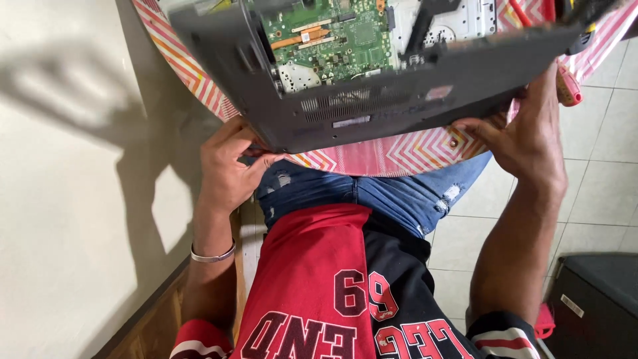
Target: Aligning and snapping the bottom plastic cover onto a laptop chassis during reassembly.
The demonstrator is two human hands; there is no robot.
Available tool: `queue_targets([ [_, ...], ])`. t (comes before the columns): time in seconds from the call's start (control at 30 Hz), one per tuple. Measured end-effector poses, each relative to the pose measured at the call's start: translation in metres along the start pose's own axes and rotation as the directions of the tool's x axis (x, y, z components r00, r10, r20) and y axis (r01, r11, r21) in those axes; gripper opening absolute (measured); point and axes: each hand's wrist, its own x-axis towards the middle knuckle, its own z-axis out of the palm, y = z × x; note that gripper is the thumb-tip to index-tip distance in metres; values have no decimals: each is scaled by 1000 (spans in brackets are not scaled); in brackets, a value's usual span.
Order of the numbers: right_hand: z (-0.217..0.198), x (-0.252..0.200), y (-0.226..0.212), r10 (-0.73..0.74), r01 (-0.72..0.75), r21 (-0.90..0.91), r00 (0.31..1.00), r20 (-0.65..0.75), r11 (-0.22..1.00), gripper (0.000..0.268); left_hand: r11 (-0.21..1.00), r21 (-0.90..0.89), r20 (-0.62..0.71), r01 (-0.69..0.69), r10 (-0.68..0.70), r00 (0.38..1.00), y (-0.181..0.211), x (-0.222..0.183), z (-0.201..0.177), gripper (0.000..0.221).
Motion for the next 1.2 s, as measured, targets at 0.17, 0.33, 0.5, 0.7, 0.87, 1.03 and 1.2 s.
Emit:
queue_targets([
  [0.17, -6, 0, 2, -87, 88, -102, 996, 16, 991, 91, 998, -2, -40, 59, -59, 997, 5, 1, 4, 21],
  [0.33, 0, -8, 20, -204, 188, -264, 978, -36, 946, 100, 987, 152, -76, 46, -34, 997, -5, -6, 7, 17],
  [0.5, 1, 2, 12, -173, 147, -211, 978, -112, 966, 72, 996, 68, -20, 54, -52, 998, 3, 12, 0, 12],
  [0.7, 14, 7, 31, 269, -135, 456, 931, -245, 880, 28, 982, -35, 116, 183, -178, 977, -22, -8, 4, 36],
  [0.87, 0, 13, 62, -104, 137, 200, 980, -168, 970, 34, 962, -58, 119, 265, -257, 959, 6, 27, -1, 17],
  [1.03, -10, 32, 23, 10, -4, 46, 991, -134, 999, 25, 953, 149, 98, 264, -280, 955, -5, 29, 10, 24],
  [1.2, -12, 35, 18, 151, -155, -44, 986, -75, 987, 35, 943, 238, 175, 233, -278, 945, -8, 33, 8, 13],
])
